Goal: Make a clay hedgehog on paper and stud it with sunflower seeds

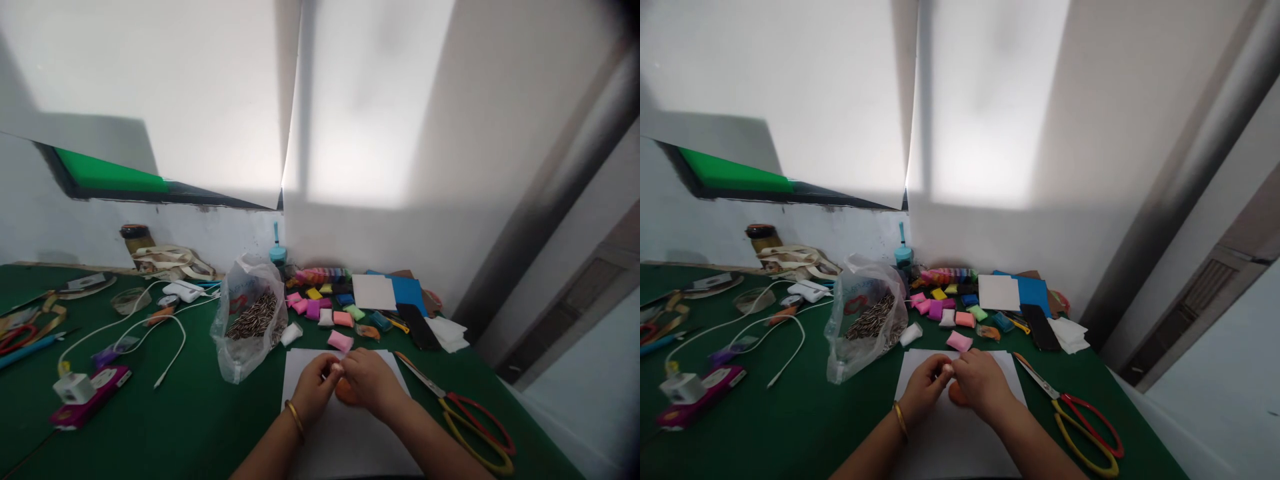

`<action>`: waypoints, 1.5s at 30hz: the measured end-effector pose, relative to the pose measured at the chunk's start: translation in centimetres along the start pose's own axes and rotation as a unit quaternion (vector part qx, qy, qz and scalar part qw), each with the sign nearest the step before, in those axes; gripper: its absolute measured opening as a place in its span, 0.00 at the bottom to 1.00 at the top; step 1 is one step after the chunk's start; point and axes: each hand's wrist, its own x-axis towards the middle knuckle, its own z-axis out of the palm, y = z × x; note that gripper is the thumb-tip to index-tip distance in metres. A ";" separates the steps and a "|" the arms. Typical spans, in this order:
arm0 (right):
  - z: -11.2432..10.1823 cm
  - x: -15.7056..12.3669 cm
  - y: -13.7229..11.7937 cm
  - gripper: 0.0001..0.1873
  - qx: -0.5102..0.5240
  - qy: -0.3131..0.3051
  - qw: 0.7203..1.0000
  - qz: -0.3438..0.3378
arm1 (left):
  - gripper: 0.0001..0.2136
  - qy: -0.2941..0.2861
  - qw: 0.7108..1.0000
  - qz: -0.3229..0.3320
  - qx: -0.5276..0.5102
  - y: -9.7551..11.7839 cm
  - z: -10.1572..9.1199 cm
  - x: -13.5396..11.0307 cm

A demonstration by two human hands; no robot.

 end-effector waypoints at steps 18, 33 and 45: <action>-0.6 0.3 -0.2 0.21 0.311 -0.024 0.946 0.085 | 0.14 0.030 0.971 -0.071 -0.224 -0.8 -0.1 0.5; 0.0 0.6 -1.1 0.15 0.230 0.032 0.967 0.106 | 0.15 0.038 0.961 -0.089 -0.259 -0.5 0.2 0.3; -1.2 0.5 -1.4 0.09 0.055 0.024 0.997 0.037 | 0.14 0.062 0.930 -0.136 -0.335 -0.5 -0.1 0.5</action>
